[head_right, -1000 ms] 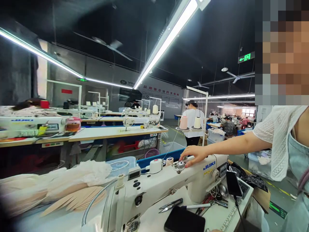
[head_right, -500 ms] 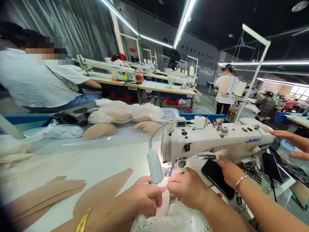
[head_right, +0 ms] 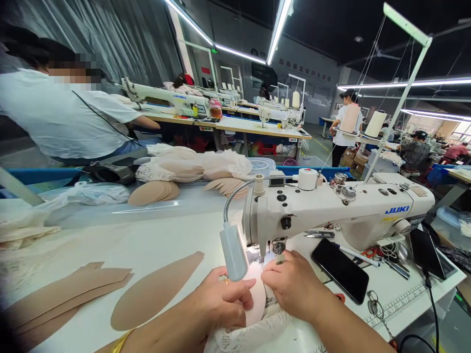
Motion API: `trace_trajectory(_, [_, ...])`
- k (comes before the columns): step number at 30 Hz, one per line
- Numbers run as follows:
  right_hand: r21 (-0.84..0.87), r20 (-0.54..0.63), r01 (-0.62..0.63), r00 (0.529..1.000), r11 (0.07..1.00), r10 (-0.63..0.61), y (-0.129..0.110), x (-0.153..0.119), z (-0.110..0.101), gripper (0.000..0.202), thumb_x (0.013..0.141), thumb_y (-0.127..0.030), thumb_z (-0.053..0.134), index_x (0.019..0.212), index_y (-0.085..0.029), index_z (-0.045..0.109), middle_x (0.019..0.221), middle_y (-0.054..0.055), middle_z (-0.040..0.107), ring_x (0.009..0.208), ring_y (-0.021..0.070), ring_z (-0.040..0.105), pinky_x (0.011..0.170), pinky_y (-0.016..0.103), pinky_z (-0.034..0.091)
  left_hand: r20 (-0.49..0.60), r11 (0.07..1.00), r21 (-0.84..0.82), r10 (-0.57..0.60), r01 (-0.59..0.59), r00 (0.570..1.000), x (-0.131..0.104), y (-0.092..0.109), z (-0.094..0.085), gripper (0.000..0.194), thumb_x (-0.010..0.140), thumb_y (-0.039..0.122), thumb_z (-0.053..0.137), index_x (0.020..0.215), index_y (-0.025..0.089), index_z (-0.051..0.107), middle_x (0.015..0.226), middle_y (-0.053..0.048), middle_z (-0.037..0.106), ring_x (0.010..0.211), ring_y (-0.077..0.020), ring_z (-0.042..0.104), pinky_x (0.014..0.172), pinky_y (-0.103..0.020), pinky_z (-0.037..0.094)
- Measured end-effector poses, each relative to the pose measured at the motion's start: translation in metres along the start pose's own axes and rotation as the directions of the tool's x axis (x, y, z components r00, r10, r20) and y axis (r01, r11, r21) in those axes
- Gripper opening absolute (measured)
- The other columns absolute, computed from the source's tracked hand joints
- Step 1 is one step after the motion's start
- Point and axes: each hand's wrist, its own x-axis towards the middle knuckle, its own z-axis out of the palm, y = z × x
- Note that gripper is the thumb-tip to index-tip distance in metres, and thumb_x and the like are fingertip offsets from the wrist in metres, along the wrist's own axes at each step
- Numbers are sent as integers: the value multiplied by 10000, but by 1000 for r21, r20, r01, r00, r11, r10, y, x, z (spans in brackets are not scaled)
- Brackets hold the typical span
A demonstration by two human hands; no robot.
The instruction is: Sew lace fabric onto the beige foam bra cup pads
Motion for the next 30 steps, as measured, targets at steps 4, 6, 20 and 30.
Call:
trace_trajectory(4, [-16, -8, -33, 999, 999, 33, 2, -1, 2, 266, 830, 37, 557, 813, -224, 605, 910, 2, 743, 807, 192, 555, 730, 319, 368, -4, 1000, -13, 12, -12, 1000, -11, 2, -10, 236, 698, 128, 711, 844, 313, 717, 940, 33, 761, 889, -235, 624, 909, -380, 464])
trace_trajectory(6, [-20, -15, -44, 999, 999, 44, 2, 0, 2, 272, 801, 48, 553, 803, -221, 596, 920, -2, 744, 793, 191, 535, 715, 321, 358, -21, 999, -33, 26, -27, 999, -15, 4, -15, 255, 702, 132, 711, 874, 319, 722, 979, 24, 764, 914, -242, 624, 943, -399, 454])
trace_trajectory(20, [-19, -17, -56, 998, 998, 56, -2, -3, 0, 290, 862, 38, 522, 843, -231, 627, 867, 7, 711, 765, 203, 512, 697, 331, 363, -21, 983, -134, 123, -125, 992, -13, 22, -41, 209, 668, 82, 681, 770, 264, 670, 999, 13, 741, 845, -206, 613, 988, -398, 432])
trace_trajectory(30, [3, -1, -70, 998, 998, 70, -1, -4, 2, 314, 810, 62, 528, 852, -236, 620, 885, 6, 707, 788, 208, 527, 711, 324, 372, 0, 976, -136, 171, -170, 985, -3, 26, -72, 197, 751, 48, 613, 771, 243, 629, 889, 36, 720, 749, -171, 607, 909, -385, 381])
